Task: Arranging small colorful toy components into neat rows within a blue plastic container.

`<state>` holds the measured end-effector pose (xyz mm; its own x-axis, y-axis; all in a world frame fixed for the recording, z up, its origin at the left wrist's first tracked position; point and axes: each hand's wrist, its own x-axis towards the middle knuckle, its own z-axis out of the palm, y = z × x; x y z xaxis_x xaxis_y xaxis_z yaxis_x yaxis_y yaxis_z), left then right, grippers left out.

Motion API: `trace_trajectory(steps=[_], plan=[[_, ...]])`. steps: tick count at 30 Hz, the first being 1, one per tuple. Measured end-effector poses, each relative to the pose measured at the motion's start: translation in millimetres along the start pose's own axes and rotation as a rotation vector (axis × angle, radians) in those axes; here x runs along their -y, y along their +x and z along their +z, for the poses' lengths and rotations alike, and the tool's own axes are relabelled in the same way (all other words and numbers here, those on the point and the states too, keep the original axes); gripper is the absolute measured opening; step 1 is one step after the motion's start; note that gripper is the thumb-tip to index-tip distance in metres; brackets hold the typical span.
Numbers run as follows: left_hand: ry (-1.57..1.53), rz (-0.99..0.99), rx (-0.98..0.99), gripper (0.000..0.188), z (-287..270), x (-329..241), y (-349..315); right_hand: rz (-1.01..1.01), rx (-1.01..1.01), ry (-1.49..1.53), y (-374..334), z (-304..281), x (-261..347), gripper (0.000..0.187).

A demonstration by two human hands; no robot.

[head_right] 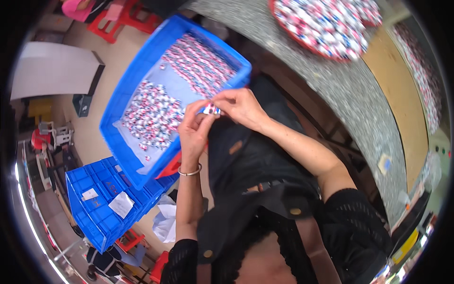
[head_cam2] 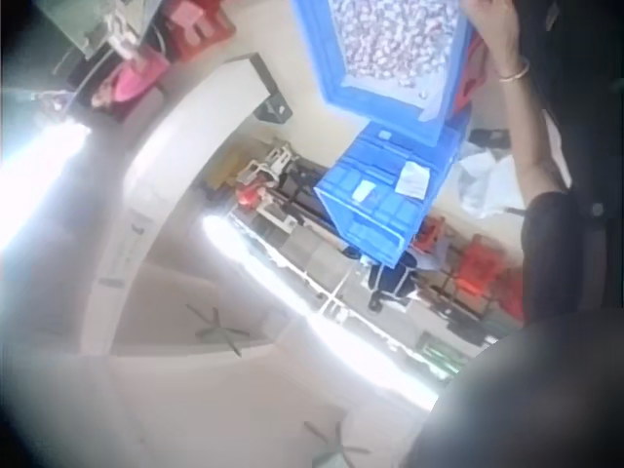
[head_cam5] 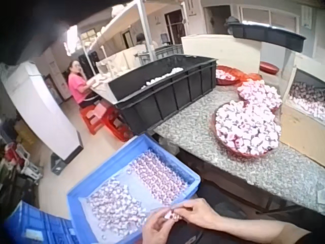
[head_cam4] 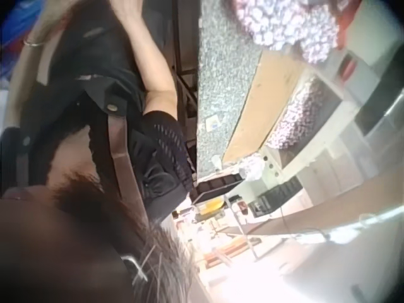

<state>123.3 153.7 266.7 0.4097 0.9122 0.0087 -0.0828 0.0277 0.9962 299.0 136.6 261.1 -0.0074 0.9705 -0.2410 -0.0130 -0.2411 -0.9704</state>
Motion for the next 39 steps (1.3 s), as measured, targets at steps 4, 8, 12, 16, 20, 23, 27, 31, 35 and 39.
trace_trajectory(steps=[4, 8, 12, 16, 20, 23, 27, 31, 35, 39], plan=[[0.144, 0.004, -0.042, 0.035, -58, 5, 37, -0.069, 0.036, -0.042, 67, 36, 5, 0.017], [0.150, -0.130, -0.270, 0.025, -121, 39, 95, -0.185, 0.133, -0.334, 144, 41, -5, 0.021], [0.422, -0.083, -0.427, 0.030, -187, 87, 165, -0.421, 0.213, -0.706, 209, 42, -18, 0.018], [0.531, 0.002, -0.582, 0.032, -221, 132, 217, -0.521, 0.271, -0.872, 247, 56, -32, 0.017], [0.592, -0.056, -0.655, 0.032, -234, 158, 247, -0.625, 0.277, -0.975, 278, 77, -47, 0.020], [0.707, -0.085, -0.651, 0.030, -236, 171, 252, -0.635, 0.284, -1.031, 295, 91, -60, 0.023], [0.709, 0.030, -0.655, 0.023, -234, 184, 252, -0.704, 0.296, -1.142, 316, 108, -74, 0.031], [0.703, 0.202, -0.702, 0.019, -246, 168, 233, -0.700, 0.272, -1.264, 330, 119, -79, 0.036], [0.771, -0.024, -0.564, 0.012, -269, 124, 188, -0.748, 0.266, -1.238, 329, 114, -78, 0.037], [1.259, 0.009, -0.208, 0.020, -258, 108, 171, -0.784, 0.259, -1.220, 329, 112, -77, 0.034]])
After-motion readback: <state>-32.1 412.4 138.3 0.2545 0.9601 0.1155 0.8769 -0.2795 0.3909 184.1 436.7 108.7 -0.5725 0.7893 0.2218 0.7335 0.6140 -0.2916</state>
